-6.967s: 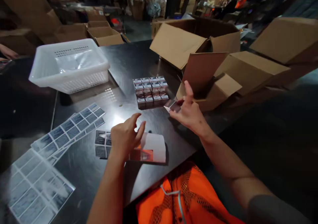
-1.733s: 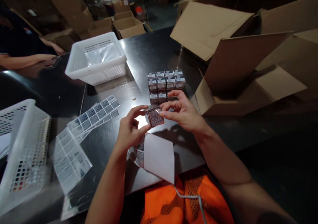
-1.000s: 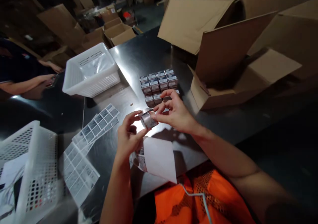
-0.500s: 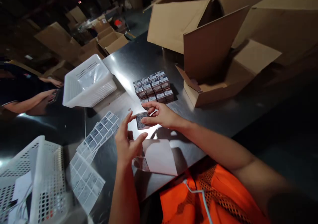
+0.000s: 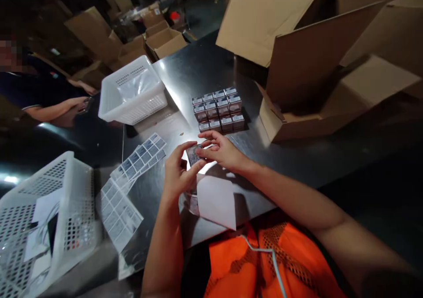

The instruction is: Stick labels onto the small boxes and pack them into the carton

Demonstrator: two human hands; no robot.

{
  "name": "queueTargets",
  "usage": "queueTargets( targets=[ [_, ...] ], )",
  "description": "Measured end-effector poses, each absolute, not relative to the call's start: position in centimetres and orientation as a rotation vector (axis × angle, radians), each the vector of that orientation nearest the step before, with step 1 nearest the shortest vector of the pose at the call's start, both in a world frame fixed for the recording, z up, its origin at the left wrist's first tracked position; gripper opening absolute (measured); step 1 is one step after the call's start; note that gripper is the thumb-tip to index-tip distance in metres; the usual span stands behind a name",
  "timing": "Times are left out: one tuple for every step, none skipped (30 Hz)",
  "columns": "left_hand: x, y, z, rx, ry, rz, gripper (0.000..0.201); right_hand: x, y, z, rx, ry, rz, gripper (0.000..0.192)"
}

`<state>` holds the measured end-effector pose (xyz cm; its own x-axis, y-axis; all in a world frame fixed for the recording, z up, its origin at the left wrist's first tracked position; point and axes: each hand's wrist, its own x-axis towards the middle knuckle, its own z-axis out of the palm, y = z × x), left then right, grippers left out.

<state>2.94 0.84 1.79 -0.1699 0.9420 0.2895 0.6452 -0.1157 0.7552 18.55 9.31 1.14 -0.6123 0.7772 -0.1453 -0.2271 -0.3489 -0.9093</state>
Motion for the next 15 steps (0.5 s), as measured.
queueTargets(
  targets=[
    [2.9, 0.9, 1.7, 1.747, 1.839, 1.195, 0.049, 18.5, 9.5, 0.9, -0.755, -1.274, 1.974, 0.054],
    [2.9, 0.9, 1.7, 1.756, 1.854, 1.197, 0.048, 18.4, 9.6, 0.7, -0.735, -1.344, 1.936, 0.049],
    [3.0, 0.9, 1.6, 1.779, 1.846, 1.181, 0.05, 18.5, 9.7, 0.5, -0.716, -1.427, 1.908, 0.046],
    [3.0, 0.8, 1.6, 1.806, 1.821, 1.157, 0.054, 18.7, 9.7, 0.6, -0.705, -1.515, 1.888, 0.046],
    [3.1, 0.6, 1.6, 1.836, 1.781, 1.142, 0.059, 19.0, 9.7, 0.8, -0.707, -1.595, 1.874, 0.047],
    [3.0, 0.4, 1.5, 1.85, 1.724, 1.147, 0.068, 19.6, 9.6, 1.2, -0.718, -1.651, 1.867, 0.051],
    [3.0, 0.2, 1.5, 1.835, 1.689, 1.204, 0.078, 20.5, 9.5, 1.8, -0.728, -1.696, 1.84, 0.055],
    [2.8, 0.0, 1.5, 1.811, 1.647, 1.3, 0.082, 21.6, 9.3, 2.7, -0.734, -1.741, 1.763, 0.058],
    [2.6, -0.1, 1.4, 1.764, 1.603, 1.39, 0.081, 23.1, 9.2, 3.7, -0.741, -1.787, 1.619, 0.061],
    [2.3, -0.2, 1.4, 1.718, 1.576, 1.454, 0.075, 24.8, 9.1, 4.8, -0.757, -1.831, 1.425, 0.062],
    [2.0, -0.3, 1.5, 1.686, 1.59, 1.5, 0.065, 26.8, 9.2, 5.9, -0.789, -1.865, 1.204, 0.06],
    [1.8, -0.4, 1.5, 1.665, 1.635, 1.525, 0.055, 29.1, 9.5, 6.9, -0.849, -1.887, 0.965, 0.055],
    [1.6, -0.5, 1.6, 1.661, 1.704, 1.53, 0.046, 31.4, 10.1, 7.7, -0.938, -1.892, 0.752, 0.048],
    [1.5, -0.6, 1.7, 1.672, 1.79, 1.515, 0.04, 33.7, 11.0, 8.3, -1.047, -1.886, 0.563, 0.043],
    [1.5, -0.7, 1.7, 1.69, 1.879, 1.481, 0.036, 35.9, 12.1, 8.6, -1.158, -1.912, 0.39, 0.04]
  ],
)
